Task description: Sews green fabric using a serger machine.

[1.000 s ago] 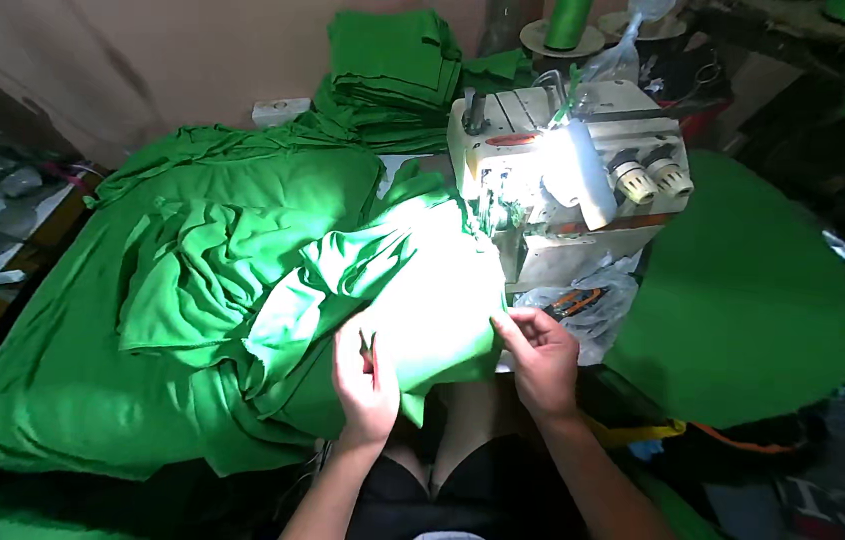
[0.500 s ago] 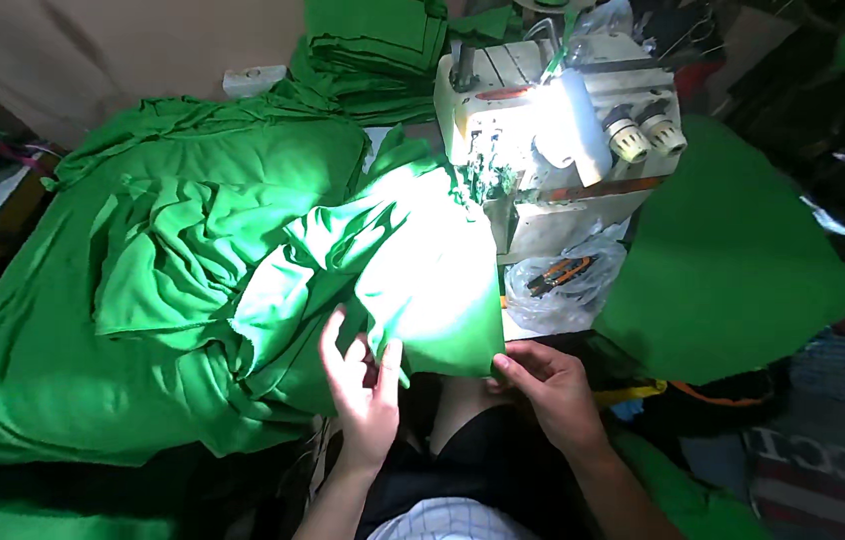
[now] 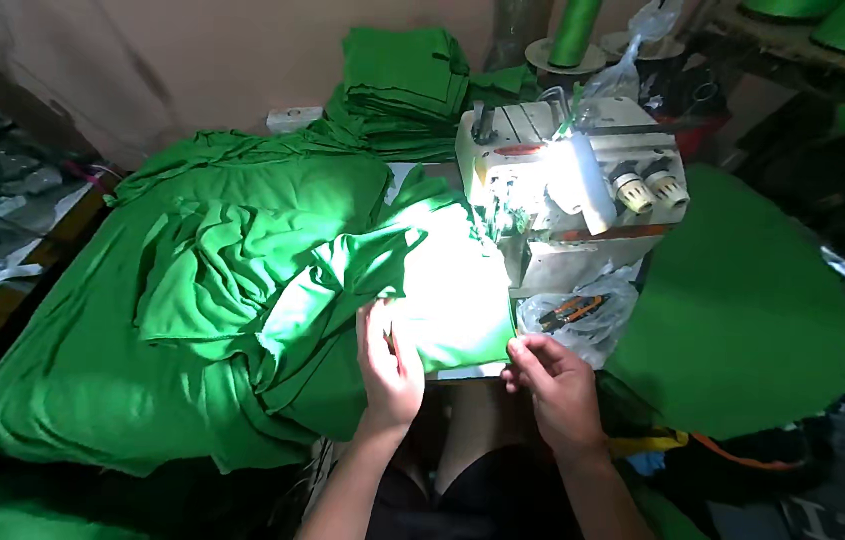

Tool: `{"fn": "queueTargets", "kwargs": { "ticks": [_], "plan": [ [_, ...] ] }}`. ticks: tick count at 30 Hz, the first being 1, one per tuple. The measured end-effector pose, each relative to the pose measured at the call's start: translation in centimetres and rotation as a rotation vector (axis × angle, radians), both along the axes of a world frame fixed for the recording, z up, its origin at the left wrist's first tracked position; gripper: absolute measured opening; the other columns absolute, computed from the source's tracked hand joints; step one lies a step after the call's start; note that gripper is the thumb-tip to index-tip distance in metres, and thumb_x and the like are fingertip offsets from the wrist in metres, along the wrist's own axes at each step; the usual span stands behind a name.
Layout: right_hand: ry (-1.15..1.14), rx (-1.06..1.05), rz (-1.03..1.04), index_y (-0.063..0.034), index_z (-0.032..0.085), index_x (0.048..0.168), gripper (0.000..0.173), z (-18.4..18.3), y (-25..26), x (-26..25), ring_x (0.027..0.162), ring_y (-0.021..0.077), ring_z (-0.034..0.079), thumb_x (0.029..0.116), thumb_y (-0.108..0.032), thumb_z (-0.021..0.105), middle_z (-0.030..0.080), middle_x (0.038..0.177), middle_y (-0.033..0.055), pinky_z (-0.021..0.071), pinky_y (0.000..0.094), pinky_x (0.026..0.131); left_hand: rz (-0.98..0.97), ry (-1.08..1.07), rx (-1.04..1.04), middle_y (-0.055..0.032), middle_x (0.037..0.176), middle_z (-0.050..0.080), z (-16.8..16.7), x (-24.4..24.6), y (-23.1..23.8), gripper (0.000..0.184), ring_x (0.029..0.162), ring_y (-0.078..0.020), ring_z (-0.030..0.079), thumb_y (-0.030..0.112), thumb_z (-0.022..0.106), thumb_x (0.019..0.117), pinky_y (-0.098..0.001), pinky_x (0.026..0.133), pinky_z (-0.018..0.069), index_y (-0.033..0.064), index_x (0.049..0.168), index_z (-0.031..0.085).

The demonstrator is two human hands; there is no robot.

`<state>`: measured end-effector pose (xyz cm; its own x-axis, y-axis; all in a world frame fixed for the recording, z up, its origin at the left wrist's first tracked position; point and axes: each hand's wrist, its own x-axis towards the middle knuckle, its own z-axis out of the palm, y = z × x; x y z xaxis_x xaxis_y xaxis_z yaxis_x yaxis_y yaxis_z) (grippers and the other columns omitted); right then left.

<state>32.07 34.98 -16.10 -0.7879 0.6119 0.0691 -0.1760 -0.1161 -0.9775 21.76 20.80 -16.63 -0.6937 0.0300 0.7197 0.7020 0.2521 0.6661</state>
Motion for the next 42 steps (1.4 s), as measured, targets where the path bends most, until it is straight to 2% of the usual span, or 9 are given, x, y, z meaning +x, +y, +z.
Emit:
{"fn": "queueTargets", "kwargs": {
  "ticks": [9,16,20,24,29,32,36,39,42],
  "plan": [
    [0.017,0.368,-0.168,-0.0089,0.058,0.072,0.021,1.3,2.4,-6.8,0.05,-0.0042,0.052,0.0915,-0.005,0.062,0.053,0.059,-0.0095,0.0469,0.0139,0.051,0.072,-0.285,-0.33,-0.0256,0.127,0.062,5.6,-5.5,1.1,0.033,0.113,-0.0332,0.064,0.004,0.06,0.0975,-0.0475,0.098,0.0514,-0.0093,0.128,0.06],
    [-0.101,0.495,-0.27,-0.0104,0.052,0.061,0.036,1.3,2.9,-8.9,0.047,-0.0033,0.044,0.0942,-0.012,0.067,0.046,0.055,-0.0075,0.0393,0.0154,0.049,-0.046,-0.383,-0.304,-0.0289,0.13,0.059,4.6,-9.7,1.6,0.047,0.12,-0.0369,0.059,0.006,0.073,0.0886,-0.0495,0.103,0.047,-0.0107,0.13,0.058],
    [-0.083,0.483,-0.294,-0.0104,0.054,0.065,0.033,1.4,2.7,-8.3,0.048,-0.0046,0.046,0.0943,-0.014,0.068,0.049,0.057,-0.0083,0.0404,0.0141,0.049,-0.08,-0.504,-0.066,-0.0286,0.134,0.054,3.2,-10.5,2.1,0.049,0.116,-0.0308,0.06,0.01,0.063,0.0964,-0.0429,0.096,0.0517,-0.0094,0.139,0.049],
    [0.036,0.487,-0.236,-0.0093,0.057,0.071,0.023,1.3,1.7,-6.3,0.051,-0.0074,0.048,0.0941,-0.01,0.06,0.051,0.061,-0.0105,0.0431,0.0111,0.051,-0.026,-0.482,0.151,-0.0191,0.144,0.051,1.4,-7.6,0.3,0.065,0.117,-0.0193,0.061,0.019,0.067,0.0975,-0.0344,0.094,0.0538,0.0045,0.154,0.039],
    [0.055,0.494,-0.053,-0.0058,0.064,0.07,0.029,0.9,-0.1,-5.7,0.053,-0.0085,0.05,0.0974,-0.015,0.061,0.056,0.061,-0.0088,0.0431,0.01,0.051,0.027,-0.412,0.42,-0.0179,0.141,0.053,-1.3,1.2,-1.4,0.072,0.099,-0.0033,0.066,0.006,0.064,0.0938,-0.0199,0.082,0.0573,-0.0112,0.153,0.028],
    [0.051,0.423,0.065,-0.0022,0.071,0.088,0.018,0.4,-1.0,-5.5,0.063,-0.0066,0.061,0.0968,-0.016,0.064,0.067,0.074,-0.0051,0.0527,0.0118,0.059,-0.045,-0.514,0.423,-0.0171,0.129,0.06,-2.2,7.4,-0.1,0.075,0.09,0.0003,0.068,0.0,0.067,0.0896,-0.0174,0.076,0.0582,-0.0175,0.15,0.025],
    [-0.013,0.539,-0.066,0.0033,0.069,0.091,0.018,-0.4,1.7,-4.4,0.066,-0.0049,0.058,0.0971,-0.01,0.058,0.065,0.076,-0.0001,0.0506,0.0139,0.062,-0.304,-0.588,0.449,-0.0201,0.134,0.052,-4.0,10.6,1.3,0.08,0.1,-0.0061,0.07,-0.007,0.065,0.0891,-0.0241,0.087,0.0605,-0.018,0.15,0.015],
    [-0.192,0.655,-0.236,0.0083,0.068,0.1,0.027,0.1,6.1,-3.5,0.069,0.0092,0.06,0.1012,-0.015,0.056,0.066,0.082,0.0127,0.0517,0.0302,0.067,-0.182,-0.349,0.244,-0.013,0.126,0.053,-5.4,10.0,0.7,0.055,0.109,-0.0042,0.059,0.008,0.067,0.0904,-0.0195,0.091,0.0525,-0.0097,0.135,0.042],
    [-0.057,0.688,-0.115,0.0058,0.068,0.1,0.025,1.5,6.0,-1.2,0.075,-0.0043,0.061,0.1009,-0.016,0.056,0.067,0.086,0.0036,0.0528,0.0156,0.07,-0.058,-0.072,0.024,-0.0027,0.12,0.055,-3.0,7.5,0.3,0.013,0.118,-0.0034,0.053,0.015,0.056,0.099,-0.019,0.103,0.0447,0.0138,0.112,0.058]
  ]
}}
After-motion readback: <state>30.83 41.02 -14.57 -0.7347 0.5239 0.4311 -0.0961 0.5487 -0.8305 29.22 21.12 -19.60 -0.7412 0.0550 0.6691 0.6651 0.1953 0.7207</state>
